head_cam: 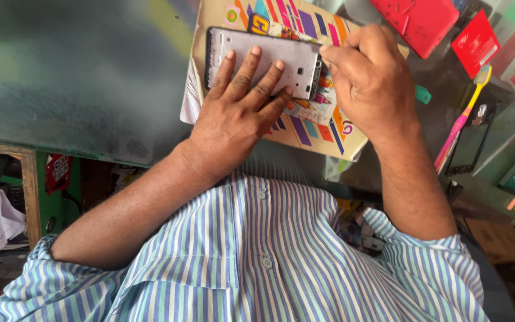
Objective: The person cleans a mobile phone frame by hand using a small brush and a pointed tool to remove debris from the edges. They scrape the frame, brush off the particles, and turn the component over to work on different areas.
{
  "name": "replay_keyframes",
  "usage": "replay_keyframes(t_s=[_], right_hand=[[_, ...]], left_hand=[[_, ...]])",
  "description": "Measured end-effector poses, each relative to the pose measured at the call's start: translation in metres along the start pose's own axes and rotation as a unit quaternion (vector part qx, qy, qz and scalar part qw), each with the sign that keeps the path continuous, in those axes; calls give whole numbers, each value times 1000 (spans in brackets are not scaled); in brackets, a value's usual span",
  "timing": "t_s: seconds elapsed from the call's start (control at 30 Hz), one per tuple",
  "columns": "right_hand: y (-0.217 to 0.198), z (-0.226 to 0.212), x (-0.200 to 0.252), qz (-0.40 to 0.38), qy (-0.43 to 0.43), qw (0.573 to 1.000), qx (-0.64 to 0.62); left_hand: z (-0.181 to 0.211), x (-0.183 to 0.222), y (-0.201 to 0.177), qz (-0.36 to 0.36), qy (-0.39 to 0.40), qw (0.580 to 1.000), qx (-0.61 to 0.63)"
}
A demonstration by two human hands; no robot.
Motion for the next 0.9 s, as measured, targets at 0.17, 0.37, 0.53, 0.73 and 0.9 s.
replay_keyframes(t_s=[0.17,0.37,0.53,0.73,0.9], right_hand=[[9,2,-6,0,-33,999,-6],[-3,1,4,5,11,1000,2],[-1,5,6,2,13,1000,1],[-4,10,5,32,-20,999,-12],[-2,12,5,20,-19,999,-33]], left_hand=[[-1,0,-1,-14,-1,1000,7],[0,-3,-2,-18,-9,1000,10],[-1,0,1,3,-2,1000,-9],[-3,-5,-2,-4,-5,1000,4],[-1,-1,-1,4,1,1000,3]])
Point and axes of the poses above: each hand's wrist, its own x-axis away from the middle knuckle, its own y-axis out of the palm, z = x × y, the point moved 1 cm from there along -x, towards the middle knuckle, and after that the axes turned 13 degrees about -x, right-handed, at the moved point
